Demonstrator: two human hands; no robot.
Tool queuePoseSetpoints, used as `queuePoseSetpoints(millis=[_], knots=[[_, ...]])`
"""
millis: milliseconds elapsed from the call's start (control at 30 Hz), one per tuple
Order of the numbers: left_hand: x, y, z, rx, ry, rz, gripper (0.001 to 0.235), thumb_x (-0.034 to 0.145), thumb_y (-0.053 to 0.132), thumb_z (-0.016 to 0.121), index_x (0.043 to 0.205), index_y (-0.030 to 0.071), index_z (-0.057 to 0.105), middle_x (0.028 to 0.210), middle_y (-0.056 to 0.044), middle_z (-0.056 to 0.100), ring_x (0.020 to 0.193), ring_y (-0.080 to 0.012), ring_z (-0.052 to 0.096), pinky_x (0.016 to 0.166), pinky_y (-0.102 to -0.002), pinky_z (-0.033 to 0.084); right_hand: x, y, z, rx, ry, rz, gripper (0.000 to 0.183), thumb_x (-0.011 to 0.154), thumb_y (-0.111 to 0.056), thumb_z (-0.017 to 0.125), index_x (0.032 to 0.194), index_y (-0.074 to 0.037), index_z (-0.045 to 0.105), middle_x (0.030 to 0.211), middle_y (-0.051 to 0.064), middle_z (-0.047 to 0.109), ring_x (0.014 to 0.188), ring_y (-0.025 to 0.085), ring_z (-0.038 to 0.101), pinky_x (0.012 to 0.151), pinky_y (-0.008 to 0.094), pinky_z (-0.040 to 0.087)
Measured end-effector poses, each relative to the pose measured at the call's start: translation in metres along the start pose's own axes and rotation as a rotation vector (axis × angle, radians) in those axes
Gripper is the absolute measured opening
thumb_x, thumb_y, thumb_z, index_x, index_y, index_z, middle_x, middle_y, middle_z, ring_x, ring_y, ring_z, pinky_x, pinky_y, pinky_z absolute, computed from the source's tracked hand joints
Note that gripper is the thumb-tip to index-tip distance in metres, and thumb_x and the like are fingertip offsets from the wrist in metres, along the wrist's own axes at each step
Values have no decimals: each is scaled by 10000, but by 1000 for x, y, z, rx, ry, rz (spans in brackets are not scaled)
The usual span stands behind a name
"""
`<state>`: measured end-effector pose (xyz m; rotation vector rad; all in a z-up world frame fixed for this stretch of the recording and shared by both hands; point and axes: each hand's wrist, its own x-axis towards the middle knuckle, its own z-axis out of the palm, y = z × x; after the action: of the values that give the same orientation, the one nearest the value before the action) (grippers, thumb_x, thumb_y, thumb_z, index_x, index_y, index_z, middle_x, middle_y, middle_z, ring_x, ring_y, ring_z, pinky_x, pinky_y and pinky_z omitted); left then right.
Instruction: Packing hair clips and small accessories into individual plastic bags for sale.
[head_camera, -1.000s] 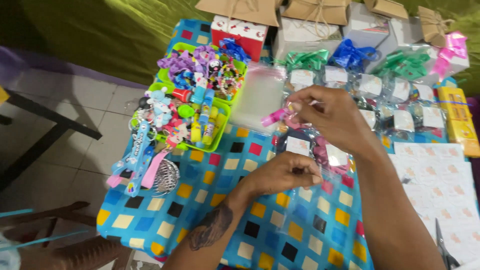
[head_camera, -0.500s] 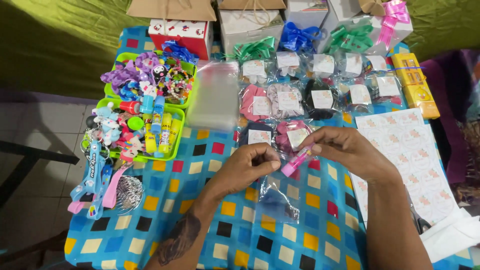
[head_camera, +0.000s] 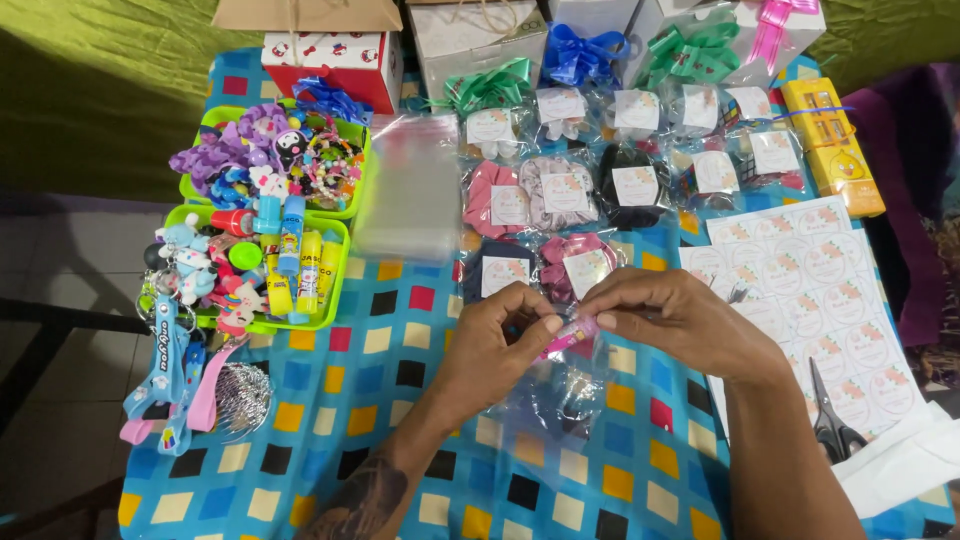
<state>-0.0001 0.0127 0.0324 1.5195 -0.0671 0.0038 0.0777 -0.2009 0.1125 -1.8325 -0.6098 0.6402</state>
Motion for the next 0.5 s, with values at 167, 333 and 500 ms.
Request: queuePoseSetpoints(millis=[167, 333, 500], knots=[[-1, 2, 1, 16, 18, -4, 58, 962, 112, 729, 951, 56, 720, 752, -131, 723, 637, -188, 679, 532, -296, 539, 2, 8, 5, 7, -47, -6, 220, 916, -76, 700, 1043, -30, 873, 948, 165, 810, 850, 255, 745, 766, 415, 595], [-1, 4, 4, -4, 17, -8, 61, 964, 99, 719, 958, 40, 704, 779, -156, 722, 656, -211, 686, 539, -322, 564, 3, 29, 3, 67, -80, -12, 200, 918, -41, 696, 1011, 29, 859, 906, 196, 803, 812, 273, 753, 750, 429, 597], [-1, 3, 4, 54, 19, 4, 42, 971, 84, 703, 965, 43, 696, 815, -202, 729, 647, -309, 728, 520, -363, 573, 3, 26, 11, 174, -113, 13, 159, 915, -57, 716, 976, 31, 833, 812, 170, 796, 740, 242, 740, 721, 414, 604]])
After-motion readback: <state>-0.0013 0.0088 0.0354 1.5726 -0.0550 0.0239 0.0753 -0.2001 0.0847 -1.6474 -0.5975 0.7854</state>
